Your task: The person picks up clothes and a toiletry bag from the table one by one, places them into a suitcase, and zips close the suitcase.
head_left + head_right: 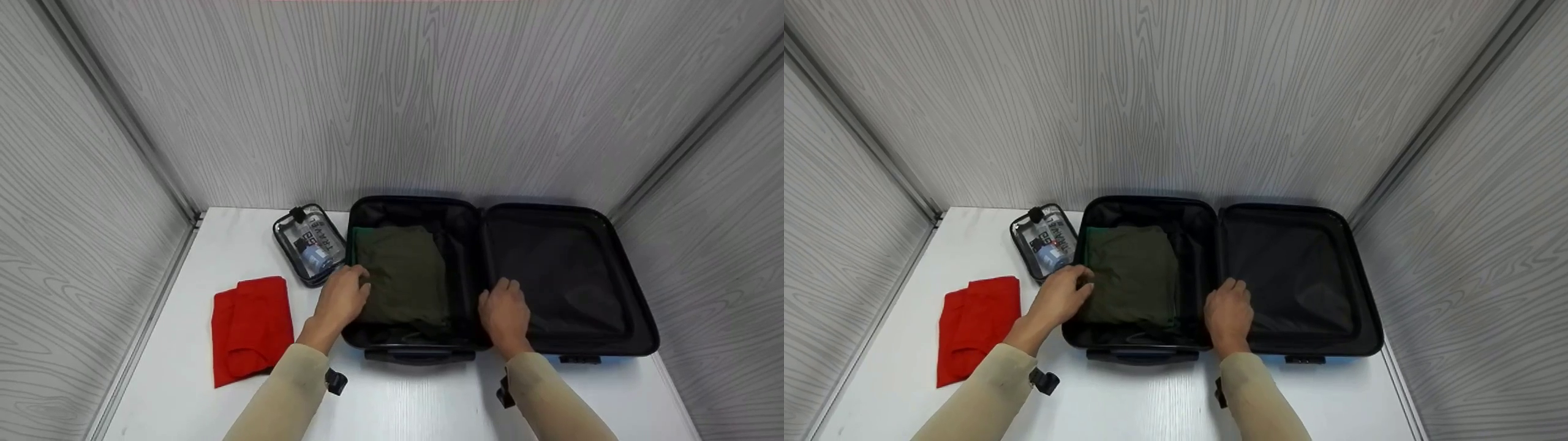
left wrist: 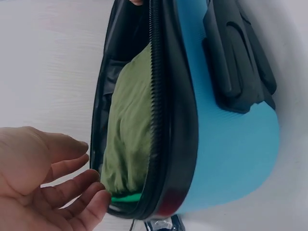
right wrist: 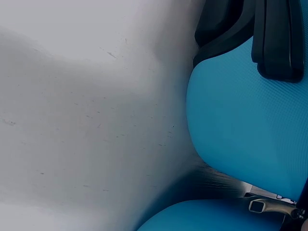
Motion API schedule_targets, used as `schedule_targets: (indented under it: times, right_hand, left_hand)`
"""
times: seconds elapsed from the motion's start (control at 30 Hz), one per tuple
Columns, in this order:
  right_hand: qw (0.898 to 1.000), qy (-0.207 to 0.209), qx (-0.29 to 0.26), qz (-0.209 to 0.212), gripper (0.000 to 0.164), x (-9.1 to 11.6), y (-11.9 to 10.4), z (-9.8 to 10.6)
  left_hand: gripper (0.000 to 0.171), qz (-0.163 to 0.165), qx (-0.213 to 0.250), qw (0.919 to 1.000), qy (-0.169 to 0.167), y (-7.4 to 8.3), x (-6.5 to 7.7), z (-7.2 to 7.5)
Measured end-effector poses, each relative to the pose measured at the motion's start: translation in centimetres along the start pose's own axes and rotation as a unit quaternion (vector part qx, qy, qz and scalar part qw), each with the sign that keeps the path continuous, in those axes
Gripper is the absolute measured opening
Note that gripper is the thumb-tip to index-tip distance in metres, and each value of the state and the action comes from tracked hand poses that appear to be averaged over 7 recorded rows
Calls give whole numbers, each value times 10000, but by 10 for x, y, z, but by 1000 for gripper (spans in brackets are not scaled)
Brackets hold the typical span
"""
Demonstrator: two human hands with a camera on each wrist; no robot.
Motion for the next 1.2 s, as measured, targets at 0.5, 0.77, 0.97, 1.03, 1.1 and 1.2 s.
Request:
schedule_targets:
  times: [0.5, 0.77, 0.97, 1.03, 1.1, 1.2]
  right_hand:
    - [9999, 141, 4, 10, 30, -1, 0, 0]
    - [9999, 111, 63, 14, 32, -1, 0, 2]
    - [9999, 101, 53, 10, 33, 0, -1, 3]
    - [9999, 104, 54, 9, 33, 0, -1, 2]
    - [10000, 90, 39, -2, 33, 0, -1, 2]
    - [10000, 25, -14, -29, 33, 0, -1, 1]
  left_hand:
    - [14, 467, 21, 9973, 574, -32, 13, 31]
    - [19, 674, 13, 9941, 849, -59, 24, 55]
    - [23, 1323, 170, 9882, 749, -88, 37, 77]
    - [26, 1585, 227, 9845, 716, -98, 43, 82]
    - [28, 1827, 249, 9804, 694, -108, 50, 88]
    - [30, 2084, 256, 9753, 685, -123, 59, 94]
Point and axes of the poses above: each hand's wrist, its own x-axis away from the middle knuckle, its own z-axis out of the back of the hand, y = z × x, the point moved 4 cm from there along -x, towards the middle knuckle, and after that the axes turned 10 degrees about x, right-handed, at the moved point
